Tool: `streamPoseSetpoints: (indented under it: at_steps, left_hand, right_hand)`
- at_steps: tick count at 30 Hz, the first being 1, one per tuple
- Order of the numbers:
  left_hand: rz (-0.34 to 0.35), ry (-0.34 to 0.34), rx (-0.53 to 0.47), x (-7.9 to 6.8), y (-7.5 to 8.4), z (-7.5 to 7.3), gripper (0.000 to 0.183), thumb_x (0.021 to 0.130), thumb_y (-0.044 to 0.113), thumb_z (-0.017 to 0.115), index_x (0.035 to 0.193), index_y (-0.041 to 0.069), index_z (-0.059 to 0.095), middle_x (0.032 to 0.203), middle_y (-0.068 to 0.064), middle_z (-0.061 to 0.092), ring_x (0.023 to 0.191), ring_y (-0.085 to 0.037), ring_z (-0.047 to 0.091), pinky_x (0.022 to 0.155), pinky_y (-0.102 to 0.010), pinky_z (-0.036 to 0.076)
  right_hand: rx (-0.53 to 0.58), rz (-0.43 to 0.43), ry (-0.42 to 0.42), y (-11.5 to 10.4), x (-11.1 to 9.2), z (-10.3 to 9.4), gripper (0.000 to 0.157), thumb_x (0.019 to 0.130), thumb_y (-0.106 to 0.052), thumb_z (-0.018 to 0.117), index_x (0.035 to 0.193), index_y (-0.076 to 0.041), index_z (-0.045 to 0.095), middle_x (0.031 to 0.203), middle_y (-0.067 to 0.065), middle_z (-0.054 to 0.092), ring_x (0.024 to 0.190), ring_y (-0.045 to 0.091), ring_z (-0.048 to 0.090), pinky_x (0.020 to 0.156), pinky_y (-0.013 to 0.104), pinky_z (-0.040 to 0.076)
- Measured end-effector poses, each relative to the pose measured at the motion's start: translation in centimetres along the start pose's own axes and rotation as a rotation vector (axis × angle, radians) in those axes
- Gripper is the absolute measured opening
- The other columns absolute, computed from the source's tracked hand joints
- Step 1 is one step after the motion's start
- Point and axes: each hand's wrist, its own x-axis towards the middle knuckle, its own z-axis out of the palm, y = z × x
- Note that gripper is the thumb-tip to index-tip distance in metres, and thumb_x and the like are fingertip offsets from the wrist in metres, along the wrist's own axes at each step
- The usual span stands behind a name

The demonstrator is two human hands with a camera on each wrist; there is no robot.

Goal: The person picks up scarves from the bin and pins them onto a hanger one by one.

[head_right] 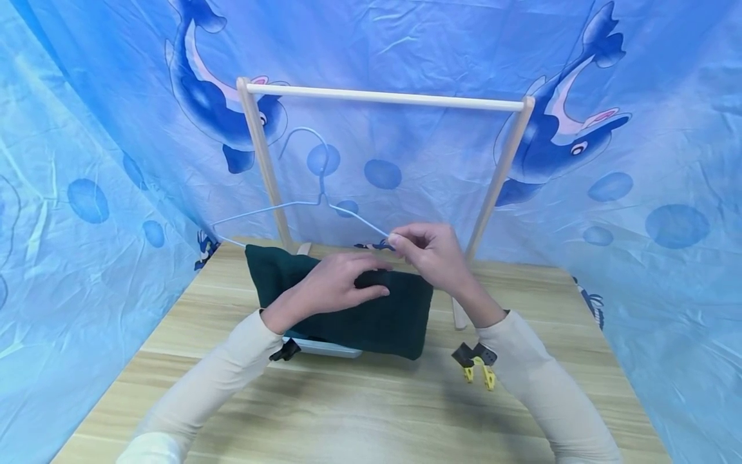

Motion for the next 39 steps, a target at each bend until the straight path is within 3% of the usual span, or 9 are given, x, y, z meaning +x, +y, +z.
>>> streamPoseSetpoints:
  at_steps: [2,9,16,21,27,32,39]
  left_hand:
    - [0.017,-0.01,0.013,0.4,0.3,0.0,0.039,0.096,0.04,0.072,0.125,0.014,0.071,0.117,0.002,0.074,0.1,-0.009,0.068,0.086,-0.027,0.055]
    - [0.056,-0.069,0.034,1.2,1.0,0.3,0.025,0.099,0.029,0.068,0.116,0.01,0.072,0.091,0.004,0.071,0.076,-0.009,0.06,0.073,-0.023,0.051]
    - [0.037,-0.073,0.033,0.7,0.9,-0.2,0.033,0.099,0.032,0.069,0.124,0.01,0.068,0.104,0.002,0.072,0.086,-0.009,0.063,0.083,-0.026,0.053]
    - [-0.001,-0.033,0.1,-1.1,0.1,-1.6,0.04,0.097,0.038,0.072,0.126,0.01,0.069,0.115,-0.001,0.074,0.097,-0.013,0.068,0.09,-0.032,0.055]
    - [-0.069,0.032,0.175,-4.3,-1.9,-3.3,0.036,0.096,0.037,0.073,0.12,0.011,0.073,0.112,-0.002,0.075,0.096,-0.019,0.071,0.086,-0.039,0.056]
    - [-0.065,0.074,0.14,-6.7,-3.8,-4.4,0.027,0.095,0.027,0.074,0.118,0.013,0.075,0.109,-0.002,0.076,0.097,-0.021,0.07,0.087,-0.041,0.054]
    - [-0.035,0.068,0.138,-7.8,-5.1,-5.2,0.028,0.096,0.026,0.072,0.121,0.011,0.074,0.105,-0.001,0.075,0.092,-0.019,0.069,0.085,-0.041,0.053]
  right_hand:
    - [-0.007,0.0,-0.002,-0.1,0.1,0.1,0.014,0.099,0.0,0.064,0.094,0.002,0.077,0.071,0.007,0.066,0.057,0.018,0.055,0.055,0.023,0.048]
    - [-0.007,0.002,0.004,-0.4,0.3,0.2,0.014,0.099,0.0,0.064,0.093,0.001,0.078,0.07,0.008,0.067,0.056,0.018,0.056,0.055,0.023,0.048]
    - [-0.026,0.001,0.013,0.1,0.3,0.0,0.015,0.099,0.001,0.064,0.093,0.002,0.078,0.07,0.011,0.067,0.056,0.014,0.056,0.056,0.023,0.048]
    - [-0.026,0.008,0.021,0.1,0.1,-0.3,0.015,0.098,0.002,0.064,0.093,0.003,0.077,0.07,0.014,0.066,0.056,0.013,0.055,0.055,0.022,0.048]
    - [-0.027,0.028,0.034,-0.1,-0.2,-0.6,0.014,0.097,0.004,0.064,0.092,0.004,0.077,0.069,0.011,0.065,0.056,0.013,0.053,0.054,0.023,0.047]
    - [-0.024,0.032,0.034,-0.3,-0.3,-0.6,0.014,0.097,0.005,0.064,0.092,0.004,0.077,0.069,0.004,0.066,0.056,0.013,0.054,0.055,0.023,0.049]
    - [-0.032,0.037,0.037,-0.8,-0.5,-0.7,0.014,0.097,0.005,0.064,0.094,0.005,0.077,0.07,0.001,0.067,0.056,0.012,0.055,0.055,0.022,0.05]
